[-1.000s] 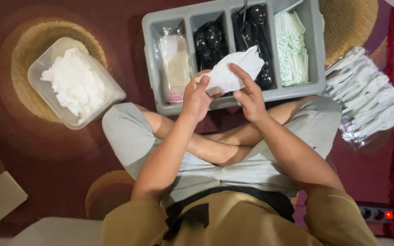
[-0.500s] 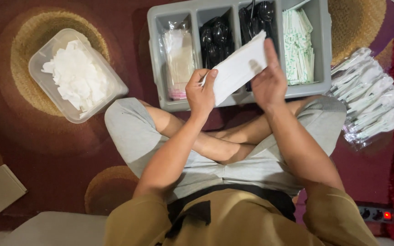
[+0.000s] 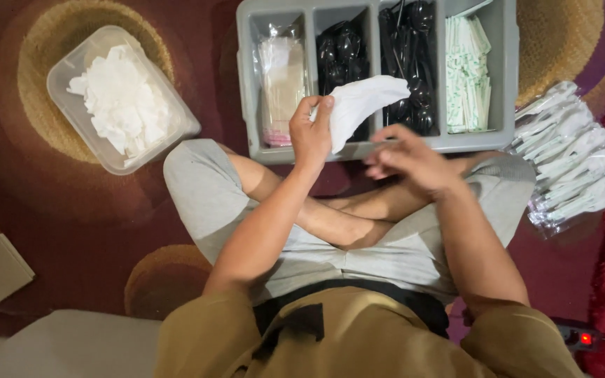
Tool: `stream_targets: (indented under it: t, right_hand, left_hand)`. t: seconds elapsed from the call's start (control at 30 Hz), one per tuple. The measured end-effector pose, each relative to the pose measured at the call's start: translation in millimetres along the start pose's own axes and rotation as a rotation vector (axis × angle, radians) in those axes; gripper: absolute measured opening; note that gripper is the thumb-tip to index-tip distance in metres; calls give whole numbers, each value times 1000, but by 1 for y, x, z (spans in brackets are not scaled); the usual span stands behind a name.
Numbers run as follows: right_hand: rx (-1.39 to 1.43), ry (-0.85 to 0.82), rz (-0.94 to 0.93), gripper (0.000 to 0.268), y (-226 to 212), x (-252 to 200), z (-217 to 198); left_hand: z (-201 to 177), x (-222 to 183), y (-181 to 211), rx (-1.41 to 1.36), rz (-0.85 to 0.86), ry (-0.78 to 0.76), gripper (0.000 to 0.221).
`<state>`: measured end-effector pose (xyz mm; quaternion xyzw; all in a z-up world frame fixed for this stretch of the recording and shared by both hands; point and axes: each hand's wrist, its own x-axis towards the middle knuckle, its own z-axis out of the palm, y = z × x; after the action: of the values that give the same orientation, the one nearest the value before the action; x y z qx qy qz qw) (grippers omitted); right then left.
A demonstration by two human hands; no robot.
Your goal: A person sitting on the floor wraps individual plastic forks and spoons in white napkins and organizes them into a grey sorting tray.
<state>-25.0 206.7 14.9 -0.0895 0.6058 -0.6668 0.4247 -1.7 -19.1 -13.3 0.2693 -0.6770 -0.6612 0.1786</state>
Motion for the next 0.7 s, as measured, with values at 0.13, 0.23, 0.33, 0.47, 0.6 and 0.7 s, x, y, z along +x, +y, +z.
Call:
stream_targets:
  t: [0.13,0.23,0.33,0.47,0.6,0.7]
  right_hand:
    - [156,-89,-223,84,20,22,40]
    - [384,-19,-307,93,6,30,61]
    - [528,156,-412,92,-9,36,57]
    - [512,331,-487,74,17,46,7]
    - [618,620,-492,53,3,36,-21]
    - [495,755,-559,51,-8,23,-47]
  left_hand:
    - [0,-9,17,-17,-50,-24,18]
    - [-2,-9,11,-4,-49,-43,19]
    - [-3,-9,5,59,-47,-41,18]
    - [5,-14,10,136,-118,-216,24]
    - [1,-7,42,464,-79,-644,28]
    - [2,24,7,683,285,-520,31]
